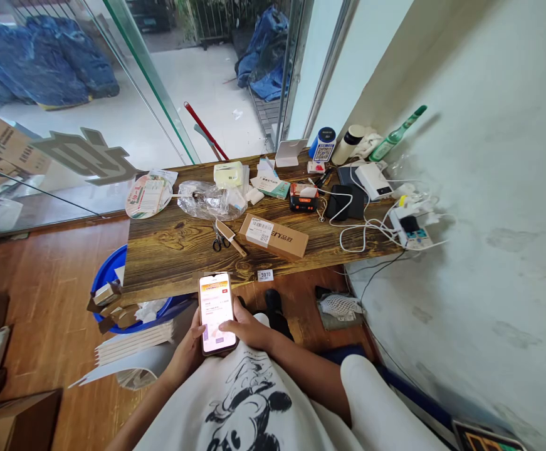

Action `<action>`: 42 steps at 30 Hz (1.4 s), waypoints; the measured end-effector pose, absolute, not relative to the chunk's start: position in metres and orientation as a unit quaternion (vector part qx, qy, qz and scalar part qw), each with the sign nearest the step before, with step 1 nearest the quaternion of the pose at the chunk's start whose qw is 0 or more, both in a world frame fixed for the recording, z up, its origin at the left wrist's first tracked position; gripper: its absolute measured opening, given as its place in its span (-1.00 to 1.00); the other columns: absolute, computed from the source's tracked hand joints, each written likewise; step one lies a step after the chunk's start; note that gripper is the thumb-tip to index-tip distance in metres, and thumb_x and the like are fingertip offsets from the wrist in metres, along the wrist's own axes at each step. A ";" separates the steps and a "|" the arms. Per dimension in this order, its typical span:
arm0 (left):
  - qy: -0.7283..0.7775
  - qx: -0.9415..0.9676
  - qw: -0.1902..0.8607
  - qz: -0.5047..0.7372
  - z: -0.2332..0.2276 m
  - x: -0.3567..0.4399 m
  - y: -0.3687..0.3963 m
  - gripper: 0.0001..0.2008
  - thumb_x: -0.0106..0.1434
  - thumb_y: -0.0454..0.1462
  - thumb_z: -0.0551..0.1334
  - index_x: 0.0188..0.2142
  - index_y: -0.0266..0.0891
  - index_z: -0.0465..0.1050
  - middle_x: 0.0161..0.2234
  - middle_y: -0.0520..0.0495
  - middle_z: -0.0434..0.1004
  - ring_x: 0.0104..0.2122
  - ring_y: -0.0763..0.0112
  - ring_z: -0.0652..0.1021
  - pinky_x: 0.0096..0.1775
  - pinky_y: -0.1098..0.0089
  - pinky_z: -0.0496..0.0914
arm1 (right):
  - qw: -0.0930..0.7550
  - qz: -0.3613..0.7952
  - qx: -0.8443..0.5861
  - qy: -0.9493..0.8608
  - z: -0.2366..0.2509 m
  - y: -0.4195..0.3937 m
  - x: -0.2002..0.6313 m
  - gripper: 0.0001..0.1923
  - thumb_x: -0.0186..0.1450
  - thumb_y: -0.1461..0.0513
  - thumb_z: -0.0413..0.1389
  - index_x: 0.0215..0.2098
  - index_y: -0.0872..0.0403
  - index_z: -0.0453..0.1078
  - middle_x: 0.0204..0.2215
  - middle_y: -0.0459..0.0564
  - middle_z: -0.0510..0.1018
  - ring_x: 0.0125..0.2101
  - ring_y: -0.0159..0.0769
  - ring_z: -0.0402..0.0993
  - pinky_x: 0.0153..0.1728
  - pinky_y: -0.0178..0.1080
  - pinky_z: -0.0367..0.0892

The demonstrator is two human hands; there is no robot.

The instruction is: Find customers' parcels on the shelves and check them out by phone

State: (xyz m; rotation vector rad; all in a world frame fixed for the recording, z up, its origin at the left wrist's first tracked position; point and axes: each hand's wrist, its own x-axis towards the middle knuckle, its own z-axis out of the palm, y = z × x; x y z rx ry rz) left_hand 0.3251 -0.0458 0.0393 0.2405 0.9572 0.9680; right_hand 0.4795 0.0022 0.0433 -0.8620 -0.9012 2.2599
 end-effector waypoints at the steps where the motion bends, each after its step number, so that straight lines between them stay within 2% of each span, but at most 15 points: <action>1: 0.440 0.110 0.771 0.448 0.039 0.325 -0.046 -0.27 0.14 -0.22 0.20 0.26 0.03 -0.08 0.09 -0.09 0.36 -0.03 0.11 0.44 -0.09 0.19 0.41 | 0.277 0.842 -0.318 -0.336 0.042 0.002 0.480 -0.32 0.05 0.16 0.18 0.12 -0.04 0.10 0.01 0.01 0.45 -0.01 -0.11 0.38 0.03 0.02 0.24; 8: 0.443 0.126 0.771 0.440 0.045 0.327 -0.042 -0.24 0.14 -0.23 0.20 0.27 0.05 -0.13 0.11 -0.11 0.33 -0.05 0.11 0.45 -0.11 0.19 0.42 | 0.278 0.835 -0.331 -0.340 0.040 0.002 0.481 -0.40 0.04 0.22 0.16 0.05 0.00 0.14 0.03 0.02 0.42 0.03 -0.13 0.35 0.07 0.00 0.21; 12: 0.466 0.131 0.769 0.418 0.048 0.327 -0.041 -0.25 0.14 -0.25 0.18 0.27 0.08 -0.13 0.11 -0.09 0.33 -0.08 0.13 0.46 -0.11 0.18 0.42 | 0.283 0.825 -0.336 -0.356 0.038 0.003 0.481 -0.38 0.03 0.24 0.14 0.06 0.01 0.12 0.05 0.03 0.39 0.04 -0.13 0.32 0.08 -0.01 0.20; 18: 0.439 0.125 0.775 0.438 0.046 0.327 -0.039 -0.16 0.03 -0.37 0.11 0.29 0.04 -0.15 0.08 -0.03 0.38 -0.04 0.15 0.43 -0.09 0.23 0.39 | 0.292 0.820 -0.344 -0.351 0.033 0.003 0.482 -0.37 -0.02 0.28 0.11 0.05 -0.01 0.14 0.03 0.00 0.40 0.02 -0.13 0.32 0.04 -0.02 0.20; 26: 0.438 0.147 0.791 0.402 0.050 0.330 -0.034 -0.05 -0.12 -0.42 0.13 0.29 0.02 -0.12 0.03 -0.06 0.44 -0.17 0.18 0.48 -0.29 0.31 0.42 | 0.314 0.843 -0.316 -0.301 0.030 0.003 0.486 -0.35 -0.02 0.30 0.05 0.08 -0.02 0.12 -0.04 0.00 0.48 -0.04 -0.12 0.38 -0.10 -0.07 0.30; 29: 0.454 0.202 0.778 0.385 0.053 0.331 -0.033 0.01 -0.16 -0.48 0.20 0.28 0.06 -0.09 0.08 -0.02 0.39 -0.08 0.16 0.44 -0.19 0.29 0.41 | 0.315 0.840 -0.309 -0.315 0.027 0.003 0.488 -0.30 -0.01 0.32 0.04 0.12 -0.03 0.07 -0.04 -0.01 0.49 -0.05 -0.14 0.40 -0.11 -0.08 0.31; 32: 0.447 0.192 0.776 0.401 0.055 0.333 -0.032 0.01 -0.18 -0.47 0.16 0.28 0.07 -0.09 0.14 0.02 0.33 0.01 0.13 0.39 -0.08 0.24 0.38 | 0.315 0.827 -0.319 -0.339 0.028 0.004 0.490 -0.31 0.01 0.32 0.05 0.12 -0.03 0.07 -0.03 0.00 0.48 -0.05 -0.15 0.39 -0.09 -0.07 0.29; 37: 0.436 0.153 0.781 0.420 0.050 0.335 -0.032 -0.11 -0.06 -0.40 0.10 0.29 0.02 -0.10 0.11 -0.01 0.37 0.02 0.12 0.40 -0.04 0.16 0.36 | 0.305 0.809 -0.347 -0.363 0.035 0.004 0.489 -0.34 0.04 0.28 0.08 0.12 -0.02 0.09 0.01 0.02 0.45 0.00 -0.13 0.36 -0.04 -0.03 0.26; 42: 0.486 0.200 0.729 0.438 0.045 0.337 -0.030 -0.22 0.13 -0.28 0.20 0.29 -0.04 -0.11 0.08 -0.03 0.41 0.02 0.17 0.40 -0.01 0.27 0.32 | 0.313 0.813 -0.331 -0.363 0.036 0.004 0.489 -0.31 0.03 0.27 0.07 0.14 -0.01 0.06 0.02 0.03 0.45 0.02 -0.11 0.34 0.02 0.03 0.20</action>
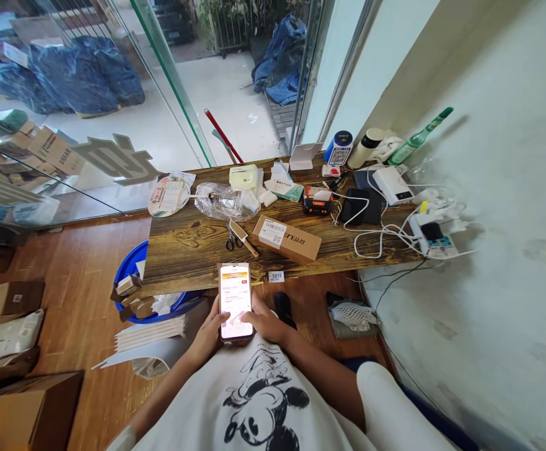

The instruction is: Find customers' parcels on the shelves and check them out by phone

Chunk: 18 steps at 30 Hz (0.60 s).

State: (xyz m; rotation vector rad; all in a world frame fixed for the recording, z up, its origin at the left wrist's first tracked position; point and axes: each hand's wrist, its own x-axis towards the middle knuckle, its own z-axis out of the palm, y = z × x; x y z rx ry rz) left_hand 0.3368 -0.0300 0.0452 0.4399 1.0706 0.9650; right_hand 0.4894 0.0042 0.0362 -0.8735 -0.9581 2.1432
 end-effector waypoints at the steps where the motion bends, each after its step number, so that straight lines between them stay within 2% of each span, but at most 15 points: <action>1: 0.490 0.202 0.728 0.433 0.045 0.337 -0.030 -0.22 0.14 -0.26 0.21 0.30 -0.04 -0.12 0.08 -0.04 0.42 0.01 0.16 0.42 -0.04 0.27 0.34 | 0.313 0.811 -0.331 -0.367 0.036 0.004 0.489 -0.31 0.03 0.28 0.07 0.15 -0.01 0.06 0.02 0.03 0.45 0.03 -0.11 0.33 0.03 0.03 0.19; 7: 0.469 0.175 0.745 0.441 0.046 0.338 -0.031 -0.18 0.02 -0.37 0.15 0.28 -0.01 -0.07 0.06 -0.02 0.42 -0.08 0.18 0.46 -0.13 0.26 0.39 | 0.310 0.806 -0.345 -0.368 0.034 0.004 0.488 -0.33 0.05 0.28 0.08 0.14 -0.01 0.06 0.04 0.05 0.41 0.02 -0.13 0.34 0.05 0.03 0.18; 10: 0.493 0.189 0.739 0.418 0.049 0.339 -0.031 -0.20 0.04 -0.37 0.17 0.27 0.00 -0.03 0.06 -0.01 0.42 -0.08 0.19 0.46 -0.15 0.29 0.39 | 0.317 0.796 -0.341 -0.386 0.032 0.003 0.489 -0.35 0.06 0.25 0.11 0.12 0.00 0.08 0.05 0.07 0.39 0.02 -0.11 0.33 0.05 0.04 0.20; 14: 0.481 0.165 0.753 0.418 0.052 0.339 -0.028 -0.15 -0.02 -0.39 0.14 0.28 0.00 -0.06 0.07 -0.01 0.41 -0.04 0.13 0.44 -0.09 0.20 0.38 | 0.327 0.768 -0.366 -0.411 0.029 0.004 0.487 -0.36 0.04 0.19 0.22 0.07 0.01 0.14 0.01 0.09 0.42 0.02 -0.07 0.34 0.01 0.04 0.24; 18: 0.458 0.171 0.748 0.448 0.045 0.338 -0.028 -0.15 -0.09 -0.42 0.10 0.26 -0.10 0.02 0.08 -0.02 0.41 0.05 0.14 0.38 0.01 0.23 0.31 | 0.354 0.777 -0.397 -0.337 0.030 0.012 0.482 -0.51 0.07 0.06 0.18 -0.06 0.03 0.30 -0.16 0.05 0.54 -0.14 -0.08 0.45 -0.11 0.00 0.34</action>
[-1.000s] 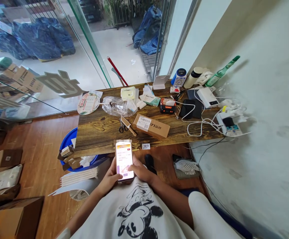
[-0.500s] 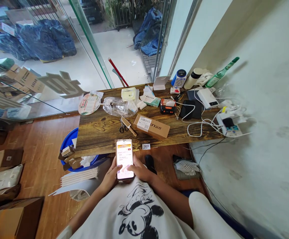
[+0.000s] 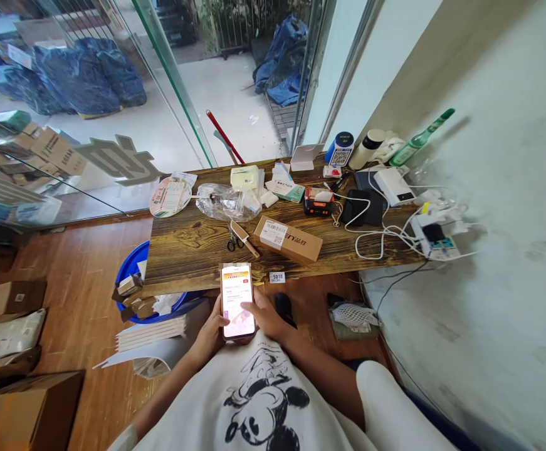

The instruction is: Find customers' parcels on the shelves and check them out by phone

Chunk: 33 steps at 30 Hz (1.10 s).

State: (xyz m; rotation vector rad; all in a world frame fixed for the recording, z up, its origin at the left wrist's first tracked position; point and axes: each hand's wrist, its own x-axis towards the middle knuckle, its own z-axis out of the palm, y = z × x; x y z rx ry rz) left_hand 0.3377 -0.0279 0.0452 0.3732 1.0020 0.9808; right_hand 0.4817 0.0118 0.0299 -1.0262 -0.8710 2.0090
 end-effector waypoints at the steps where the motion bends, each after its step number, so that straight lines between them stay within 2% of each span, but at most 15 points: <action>1: 0.457 0.173 0.749 0.448 0.043 0.338 -0.028 -0.17 -0.09 -0.42 0.10 0.25 -0.11 0.04 0.08 -0.02 0.41 0.07 0.14 0.37 0.03 0.24 0.30 | 0.366 0.770 -0.412 -0.322 0.031 0.015 0.480 -0.54 0.09 0.00 0.15 -0.10 0.04 0.34 -0.21 0.05 0.56 -0.18 -0.07 0.47 -0.15 -0.02 0.35; 6: 0.431 0.180 0.762 0.448 0.034 0.340 -0.028 -0.19 -0.13 -0.42 0.10 0.20 -0.12 0.15 0.08 -0.02 0.41 0.11 0.12 0.34 0.08 0.21 0.25 | 0.403 0.727 -0.463 -0.308 0.033 0.027 0.476 -0.54 0.09 -0.14 0.10 -0.28 0.03 0.42 -0.35 0.03 0.59 -0.17 -0.05 0.47 -0.14 -0.06 0.34; 12: 0.416 0.165 0.773 0.451 0.037 0.342 -0.026 -0.22 -0.13 -0.41 0.10 0.17 -0.09 0.17 0.04 -0.03 0.45 0.09 0.07 0.37 0.05 0.11 0.29 | 0.417 0.701 -0.493 -0.302 0.028 0.027 0.477 -0.52 0.10 -0.16 0.06 -0.35 0.07 0.44 -0.32 0.04 0.59 -0.13 -0.05 0.43 -0.05 -0.05 0.29; 14: 0.410 0.157 0.776 0.453 0.040 0.342 -0.025 -0.23 -0.13 -0.41 0.10 0.16 -0.09 0.18 0.03 -0.03 0.46 0.09 0.07 0.37 0.06 0.10 0.29 | 0.416 0.696 -0.503 -0.299 0.026 0.026 0.476 -0.53 0.11 -0.14 0.06 -0.35 0.07 0.44 -0.34 0.03 0.59 -0.14 -0.05 0.43 -0.11 -0.07 0.32; 17: 0.413 0.147 0.778 0.450 0.042 0.343 -0.025 -0.23 -0.12 -0.41 0.09 0.17 -0.09 0.17 0.04 -0.01 0.46 0.12 0.10 0.35 0.10 0.12 0.25 | 0.411 0.692 -0.515 -0.296 0.026 0.025 0.475 -0.56 0.09 -0.12 0.05 -0.40 0.08 0.42 -0.42 0.01 0.57 -0.27 -0.08 0.46 -0.27 -0.12 0.34; 20: 0.414 0.141 0.777 0.453 0.042 0.343 -0.024 -0.23 -0.13 -0.42 0.10 0.16 -0.11 0.16 0.05 -0.01 0.45 0.12 0.12 0.34 0.12 0.13 0.23 | 0.406 0.689 -0.523 -0.295 0.027 0.025 0.475 -0.60 0.08 -0.09 0.04 -0.45 0.07 0.40 -0.52 -0.03 0.54 -0.41 -0.15 0.43 -0.40 -0.17 0.31; 23: 0.410 0.142 0.774 0.461 0.040 0.344 -0.023 -0.22 -0.14 -0.42 0.10 0.16 -0.13 0.17 0.03 -0.03 0.47 0.11 0.09 0.36 0.11 0.11 0.24 | 0.403 0.689 -0.526 -0.295 0.029 0.025 0.476 -0.62 0.07 -0.07 0.04 -0.45 0.06 0.40 -0.55 -0.05 0.53 -0.46 -0.18 0.41 -0.48 -0.21 0.26; 29: 0.415 0.150 0.772 0.458 0.040 0.345 -0.022 -0.23 -0.14 -0.41 0.10 0.15 -0.12 0.20 0.02 -0.04 0.47 0.10 0.05 0.36 0.07 0.08 0.29 | 0.401 0.694 -0.518 -0.299 0.033 0.027 0.476 -0.62 0.06 -0.06 0.04 -0.42 0.07 0.42 -0.55 -0.05 0.54 -0.47 -0.18 0.42 -0.49 -0.21 0.26; 33: 0.425 0.148 0.780 0.435 0.043 0.343 -0.023 -0.14 -0.10 -0.39 0.10 0.25 -0.05 0.01 0.02 -0.04 0.46 0.06 0.00 0.38 -0.01 0.02 0.35 | 0.401 0.697 -0.517 -0.294 0.034 0.028 0.475 -0.63 0.06 -0.04 0.03 -0.41 0.08 0.42 -0.53 -0.05 0.55 -0.44 -0.16 0.44 -0.48 -0.21 0.26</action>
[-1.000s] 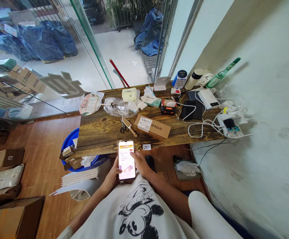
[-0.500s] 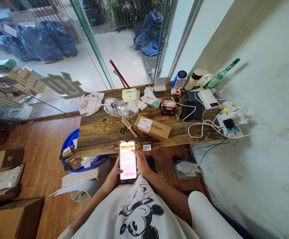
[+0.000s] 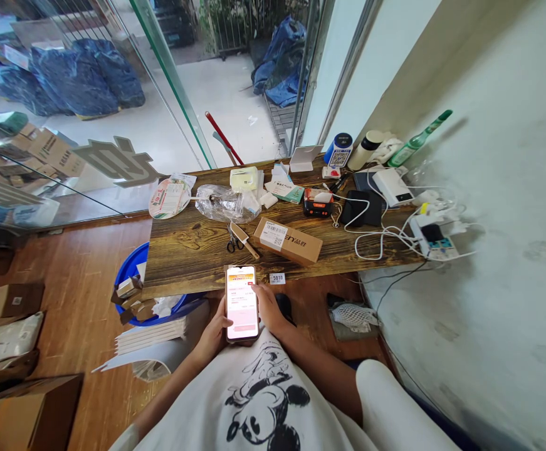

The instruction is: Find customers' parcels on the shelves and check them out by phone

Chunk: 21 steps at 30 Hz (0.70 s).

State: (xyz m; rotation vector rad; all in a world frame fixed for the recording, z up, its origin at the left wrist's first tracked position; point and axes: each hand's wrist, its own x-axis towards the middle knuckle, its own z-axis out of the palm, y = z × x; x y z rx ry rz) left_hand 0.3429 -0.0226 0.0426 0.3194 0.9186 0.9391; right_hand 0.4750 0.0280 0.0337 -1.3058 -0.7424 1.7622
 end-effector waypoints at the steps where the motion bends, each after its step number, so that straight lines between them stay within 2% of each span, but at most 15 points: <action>1: 0.428 0.147 0.780 0.433 0.043 0.342 -0.023 -0.13 -0.10 -0.39 0.10 0.26 -0.04 -0.02 0.03 -0.04 0.46 0.06 0.01 0.38 -0.01 0.03 0.36 | 0.402 0.697 -0.517 -0.291 0.034 0.028 0.475 -0.63 0.05 -0.04 0.04 -0.40 0.08 0.41 -0.53 -0.05 0.55 -0.42 -0.16 0.44 -0.47 -0.21 0.27; 11: 0.435 0.144 0.773 0.438 0.037 0.341 -0.023 -0.16 -0.08 -0.40 0.09 0.25 -0.05 0.00 0.03 -0.05 0.44 0.06 0.07 0.39 -0.04 0.11 0.38 | 0.403 0.705 -0.530 -0.244 0.024 0.027 0.472 -0.65 -0.03 -0.07 0.16 -0.46 0.02 0.40 -0.50 -0.04 0.56 -0.28 -0.08 0.46 -0.36 -0.18 0.33; 14: 0.444 0.145 0.752 0.466 0.034 0.338 -0.023 -0.22 -0.07 -0.39 0.10 0.21 -0.09 0.08 0.07 -0.06 0.40 0.05 0.10 0.40 -0.03 0.18 0.39 | 0.397 0.708 -0.546 -0.208 0.004 0.024 0.470 -0.59 -0.01 -0.12 0.17 -0.46 0.03 0.39 -0.52 -0.04 0.55 -0.36 -0.13 0.48 -0.42 -0.19 0.35; 17: 0.500 0.109 0.731 0.451 0.023 0.327 -0.020 -0.30 -0.04 -0.33 0.15 0.16 -0.02 0.13 0.05 -0.08 0.40 -0.05 0.11 0.47 -0.16 0.17 0.46 | 0.390 0.689 -0.592 -0.146 -0.026 0.023 0.477 -0.56 0.14 -0.15 0.05 -0.46 0.05 0.36 -0.59 -0.08 0.49 -0.50 -0.25 0.47 -0.53 -0.25 0.33; 21: 0.591 0.090 0.669 0.443 -0.009 0.304 -0.006 -0.35 0.02 -0.20 0.18 0.14 0.04 0.09 -0.04 -0.09 0.44 -0.21 0.13 0.54 -0.37 0.22 0.49 | 0.399 0.605 -0.686 -0.068 -0.068 0.031 0.502 -0.72 0.29 0.06 0.05 -0.45 0.09 0.30 -0.60 -0.19 0.39 -0.60 -0.45 0.35 -0.57 -0.36 0.29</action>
